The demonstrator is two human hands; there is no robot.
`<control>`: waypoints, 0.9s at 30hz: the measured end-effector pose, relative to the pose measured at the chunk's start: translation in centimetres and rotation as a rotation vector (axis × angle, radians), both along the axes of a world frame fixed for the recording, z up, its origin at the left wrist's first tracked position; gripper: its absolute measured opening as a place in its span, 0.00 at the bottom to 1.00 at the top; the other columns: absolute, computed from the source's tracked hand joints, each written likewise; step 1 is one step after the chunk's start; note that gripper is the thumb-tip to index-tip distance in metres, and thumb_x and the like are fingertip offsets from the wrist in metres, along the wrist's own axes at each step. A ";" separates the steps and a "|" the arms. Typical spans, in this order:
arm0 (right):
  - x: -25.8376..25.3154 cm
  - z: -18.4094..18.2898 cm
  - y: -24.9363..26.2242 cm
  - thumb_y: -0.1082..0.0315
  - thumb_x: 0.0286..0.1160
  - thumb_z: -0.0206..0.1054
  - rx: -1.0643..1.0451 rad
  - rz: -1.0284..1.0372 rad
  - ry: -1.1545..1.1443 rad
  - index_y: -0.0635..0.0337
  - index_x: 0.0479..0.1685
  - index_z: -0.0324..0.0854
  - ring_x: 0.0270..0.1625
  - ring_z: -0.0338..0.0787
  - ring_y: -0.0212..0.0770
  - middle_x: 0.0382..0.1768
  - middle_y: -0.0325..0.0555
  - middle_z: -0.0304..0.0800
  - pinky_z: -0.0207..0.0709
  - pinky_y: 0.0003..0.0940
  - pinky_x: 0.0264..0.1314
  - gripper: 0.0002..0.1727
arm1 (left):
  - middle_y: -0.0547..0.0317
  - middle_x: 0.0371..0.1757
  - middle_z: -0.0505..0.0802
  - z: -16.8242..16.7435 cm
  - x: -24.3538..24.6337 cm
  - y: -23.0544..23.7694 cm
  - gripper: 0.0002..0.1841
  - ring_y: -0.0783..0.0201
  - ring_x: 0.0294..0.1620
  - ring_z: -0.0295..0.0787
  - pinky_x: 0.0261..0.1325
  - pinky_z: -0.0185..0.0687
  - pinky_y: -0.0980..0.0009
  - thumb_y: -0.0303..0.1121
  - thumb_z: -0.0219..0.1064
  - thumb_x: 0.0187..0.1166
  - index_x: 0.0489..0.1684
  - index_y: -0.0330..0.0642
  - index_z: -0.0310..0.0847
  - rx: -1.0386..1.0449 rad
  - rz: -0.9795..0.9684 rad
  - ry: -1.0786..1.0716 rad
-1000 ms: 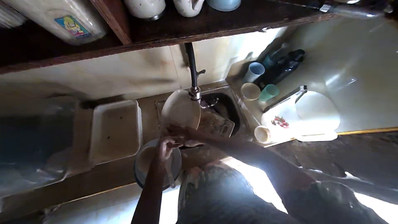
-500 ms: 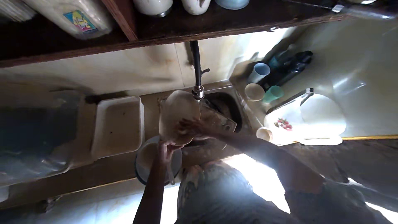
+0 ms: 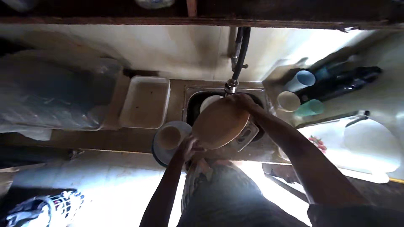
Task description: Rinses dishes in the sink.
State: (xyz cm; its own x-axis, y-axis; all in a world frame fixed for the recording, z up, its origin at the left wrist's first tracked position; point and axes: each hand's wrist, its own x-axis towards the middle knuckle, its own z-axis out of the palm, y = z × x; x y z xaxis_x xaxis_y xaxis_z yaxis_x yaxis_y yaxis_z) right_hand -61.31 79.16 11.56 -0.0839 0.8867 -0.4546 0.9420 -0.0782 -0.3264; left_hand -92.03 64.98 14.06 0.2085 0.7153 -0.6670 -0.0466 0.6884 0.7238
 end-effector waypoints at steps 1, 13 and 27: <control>0.5 0.1 -0.1 0.62 0.91 0.57 0.006 -0.021 0.005 0.63 0.75 0.77 0.71 0.84 0.70 0.66 0.70 0.85 0.72 0.69 0.73 0.21 | 0.42 0.60 0.87 0.2 -1.0 -0.1 0.21 0.58 0.49 0.90 0.50 0.89 0.62 0.30 0.47 0.93 0.80 0.31 0.65 0.084 -0.014 0.127; 2.8 -0.8 1.1 0.67 0.83 0.65 0.038 -0.053 0.050 0.62 0.76 0.77 0.69 0.84 0.71 0.63 0.71 0.86 0.72 0.72 0.72 0.23 | 0.27 0.63 0.85 -10.5 -10.0 -2.2 0.22 0.42 0.58 0.88 0.62 0.84 0.49 0.29 0.61 0.87 0.76 0.24 0.70 0.069 0.272 0.821; -11.9 -7.6 -4.0 0.58 0.85 0.65 0.051 -0.183 0.503 0.58 0.76 0.78 0.66 0.88 0.63 0.65 0.64 0.87 0.78 0.66 0.70 0.24 | 0.35 0.48 0.90 -5.7 -10.7 -0.8 0.21 0.53 0.39 0.91 0.45 0.89 0.57 0.37 0.52 0.94 0.70 0.27 0.74 0.015 0.173 0.666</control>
State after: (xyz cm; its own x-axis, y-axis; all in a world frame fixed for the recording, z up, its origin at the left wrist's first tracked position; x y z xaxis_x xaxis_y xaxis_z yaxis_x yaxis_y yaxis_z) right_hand -73.22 75.19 3.99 -0.1225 0.9273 -0.3536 0.6407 -0.1982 -0.7418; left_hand -102.72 64.17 8.32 -0.3608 0.7115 -0.6029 0.3033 0.7009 0.6456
